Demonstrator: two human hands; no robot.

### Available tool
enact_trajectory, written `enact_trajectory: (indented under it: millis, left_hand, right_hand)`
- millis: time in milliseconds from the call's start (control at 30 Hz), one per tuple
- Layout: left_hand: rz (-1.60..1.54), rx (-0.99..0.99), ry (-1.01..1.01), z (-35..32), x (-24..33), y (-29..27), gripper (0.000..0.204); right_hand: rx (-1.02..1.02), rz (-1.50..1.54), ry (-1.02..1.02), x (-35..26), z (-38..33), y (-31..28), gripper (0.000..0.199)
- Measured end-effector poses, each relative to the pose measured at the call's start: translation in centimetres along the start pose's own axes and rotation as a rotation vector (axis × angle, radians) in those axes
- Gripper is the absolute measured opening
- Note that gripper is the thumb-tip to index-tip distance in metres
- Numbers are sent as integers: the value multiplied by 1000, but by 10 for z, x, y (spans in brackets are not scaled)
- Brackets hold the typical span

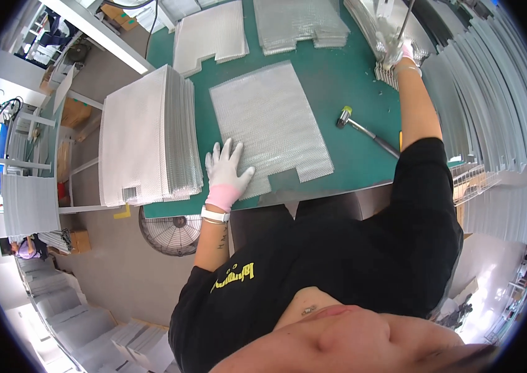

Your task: Fitting metal mesh layers into an aluminum frame and securing them with an electric screwdriver.

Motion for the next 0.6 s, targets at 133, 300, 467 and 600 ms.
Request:
enact_trajectory:
  millis: [133, 300, 467, 600]
  left_hand:
    - [92, 32, -147, -35, -18, -14, 71]
    - [-59, 331, -183, -63, -10, -45, 71]
    - [-192, 329, -90, -39, 12, -44, 71]
    - [-335, 427, -45, -56, 1, -37, 70]
  right_hand:
    - [-465, 257, 208, -113, -5, -35, 92]
    - [-229, 361, 161, -95, -11, -36, 96]
    - [658, -475, 12, 8, 6, 19, 95]
    - [318, 91, 158, -7, 3, -86, 89]
Point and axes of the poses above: each hand's wrist, its own z-axis towards the middle knuckle, its own y-axis out of the palm, x = y × z, the point moved 6 cm from there along z, towards the middle knuckle, and after that the axes turned 4 degrees about -y, right-handed, at the moved point
